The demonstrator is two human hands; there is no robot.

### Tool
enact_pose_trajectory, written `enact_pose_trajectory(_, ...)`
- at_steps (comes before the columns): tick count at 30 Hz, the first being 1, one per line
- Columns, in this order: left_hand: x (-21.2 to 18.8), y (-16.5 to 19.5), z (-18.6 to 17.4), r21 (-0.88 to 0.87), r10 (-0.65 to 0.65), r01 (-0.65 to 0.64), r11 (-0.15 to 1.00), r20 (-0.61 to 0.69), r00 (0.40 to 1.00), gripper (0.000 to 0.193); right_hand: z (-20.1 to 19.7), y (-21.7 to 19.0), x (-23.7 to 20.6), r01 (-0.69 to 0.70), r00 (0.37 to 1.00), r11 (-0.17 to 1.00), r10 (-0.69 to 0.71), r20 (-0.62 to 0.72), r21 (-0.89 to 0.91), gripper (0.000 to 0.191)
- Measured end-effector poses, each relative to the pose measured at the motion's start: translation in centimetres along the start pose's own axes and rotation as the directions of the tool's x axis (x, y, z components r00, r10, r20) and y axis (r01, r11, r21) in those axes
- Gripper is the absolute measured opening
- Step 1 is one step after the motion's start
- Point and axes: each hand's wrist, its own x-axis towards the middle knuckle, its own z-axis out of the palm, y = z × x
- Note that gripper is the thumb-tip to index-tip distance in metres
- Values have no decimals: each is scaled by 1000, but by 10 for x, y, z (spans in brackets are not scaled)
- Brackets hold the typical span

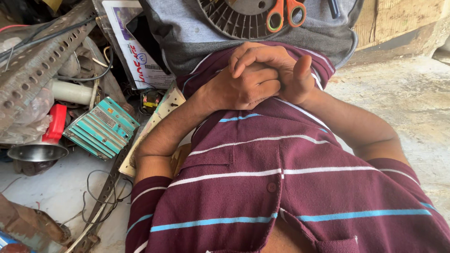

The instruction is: The person is repairing an electric motor by hand, using a screwdriver and scissors. They are seen adjusting and manipulating the motor's internal components, including wires and coils.

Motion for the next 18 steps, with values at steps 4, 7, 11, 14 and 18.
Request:
enact_pose_trajectory(4, 4, -3, -5, -38, 35, -36, 999, -10, 999, 15, 1, 4, 1, 10, 999, 996, -15, -50, -92, 115)
enact_pose_trajectory(7, 7, -2, -10, -54, 17, -17, 998, 5, 1000, 13, -2, 6, 2, 0, 999, 998, -3, -48, -60, 115)
enact_pose_trajectory(11, 9, 5, -18, 5, 3, -3, 1000, 6, 1000, 10, -9, 8, 0, 40, 998, 990, -33, -49, 134, 111)
enact_pose_trajectory(14, 12, 8, -25, 12, 7, -6, 1000, -51, 999, 11, -12, 5, -8, 137, 974, 979, -104, -203, 152, 89)
enact_pose_trajectory(18, 17, 8, -38, 137, 23, -14, 990, -64, 998, 18, -19, -12, -31, 148, 953, 973, -187, -238, -175, 45)
